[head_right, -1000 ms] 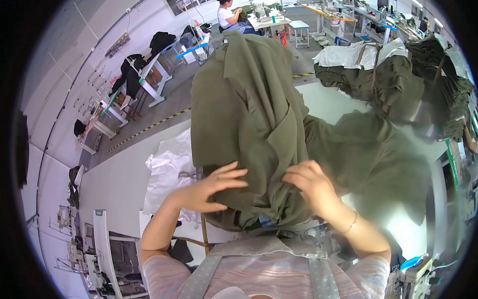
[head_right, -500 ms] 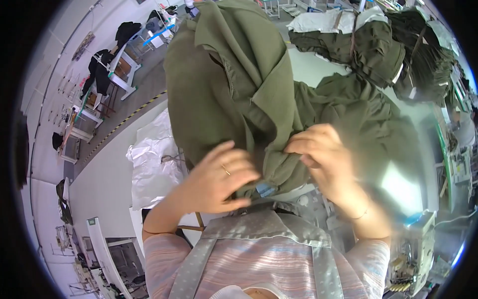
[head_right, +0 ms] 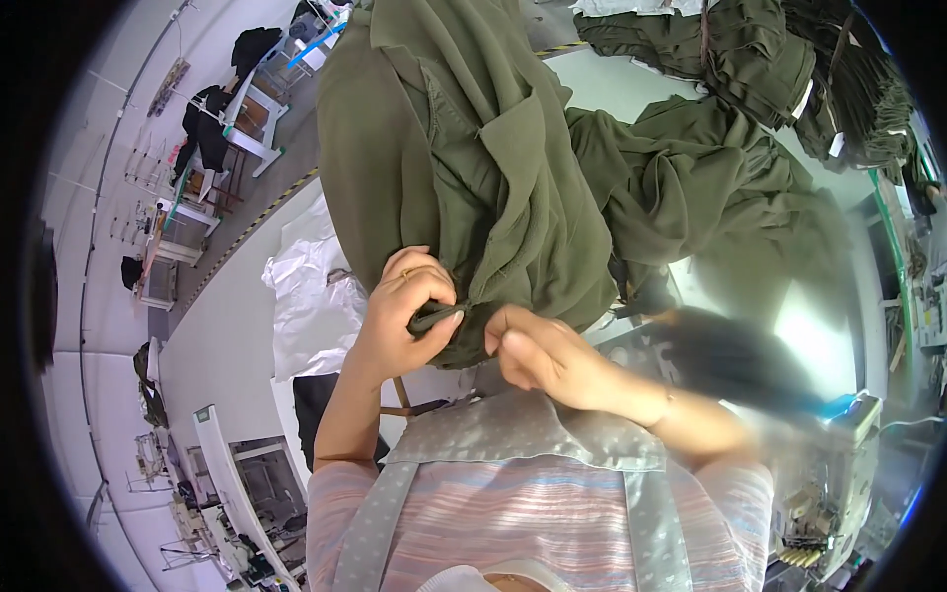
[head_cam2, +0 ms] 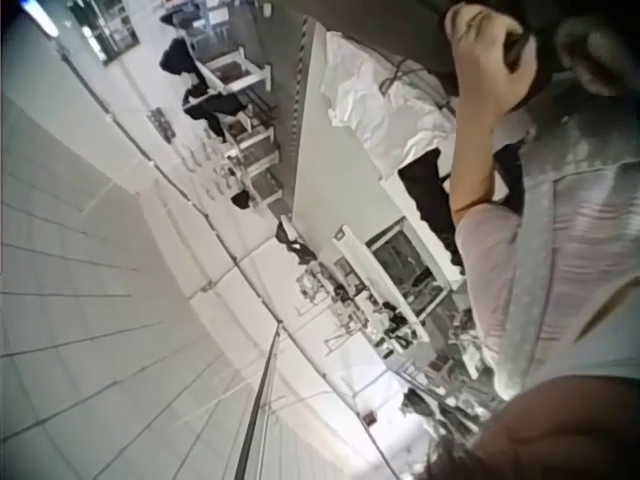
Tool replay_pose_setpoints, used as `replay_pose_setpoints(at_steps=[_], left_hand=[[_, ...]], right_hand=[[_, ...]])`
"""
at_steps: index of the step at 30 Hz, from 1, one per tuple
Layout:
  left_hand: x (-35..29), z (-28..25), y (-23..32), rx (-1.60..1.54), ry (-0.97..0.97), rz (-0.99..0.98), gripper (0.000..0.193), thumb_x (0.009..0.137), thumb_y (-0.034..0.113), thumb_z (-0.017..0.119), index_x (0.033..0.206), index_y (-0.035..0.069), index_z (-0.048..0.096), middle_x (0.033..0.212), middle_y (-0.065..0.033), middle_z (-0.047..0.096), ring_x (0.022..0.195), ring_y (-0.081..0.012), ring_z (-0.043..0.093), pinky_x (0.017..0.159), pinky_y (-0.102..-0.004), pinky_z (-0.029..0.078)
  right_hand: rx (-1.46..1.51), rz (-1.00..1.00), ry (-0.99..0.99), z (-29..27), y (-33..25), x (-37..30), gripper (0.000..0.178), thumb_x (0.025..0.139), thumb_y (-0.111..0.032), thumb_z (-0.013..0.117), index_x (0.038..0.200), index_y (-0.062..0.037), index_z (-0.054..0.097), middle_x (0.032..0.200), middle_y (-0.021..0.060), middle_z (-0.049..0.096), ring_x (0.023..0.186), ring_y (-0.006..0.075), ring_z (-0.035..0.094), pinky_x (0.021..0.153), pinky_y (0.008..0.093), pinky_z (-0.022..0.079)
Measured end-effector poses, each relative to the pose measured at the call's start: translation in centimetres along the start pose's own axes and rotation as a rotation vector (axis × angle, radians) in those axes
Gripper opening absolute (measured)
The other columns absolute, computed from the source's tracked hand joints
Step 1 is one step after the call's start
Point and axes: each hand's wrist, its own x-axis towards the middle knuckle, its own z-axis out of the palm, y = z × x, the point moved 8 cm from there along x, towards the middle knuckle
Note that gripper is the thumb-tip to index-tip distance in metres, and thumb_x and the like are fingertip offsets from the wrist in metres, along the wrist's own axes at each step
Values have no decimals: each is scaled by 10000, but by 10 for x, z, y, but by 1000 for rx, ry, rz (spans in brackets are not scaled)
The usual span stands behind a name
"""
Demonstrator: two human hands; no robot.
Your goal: Inspecting, thread-clipping, and sorting green garments at a workstation in a garment factory.
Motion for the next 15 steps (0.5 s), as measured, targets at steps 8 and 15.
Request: replay_pose_setpoints(at_steps=[8, 15], left_hand=[[0, -6, 0, -90, -7, 10, 142, 724, 72, 684, 823, 58, 584, 808, -53, 602, 892, -252, 565, 918, -394, 373], [2, -3, -2, -83, -30, 40, 130, 720, 62, 678, 812, 57, 586, 809, -60, 603, 883, -252, 570, 920, -403, 378]], right_hand=[[414, 293, -4, 15, 38, 15, 319, 1006, -375, 368, 926, -75, 442, 698, -41, 414, 570, 33, 307, 487, 180, 268], [458, 196, 15, 10, 34, 22, 287, 992, -353, 439, 896, -83, 464, 718, -34, 430, 606, 25, 329, 501, 171, 270]])
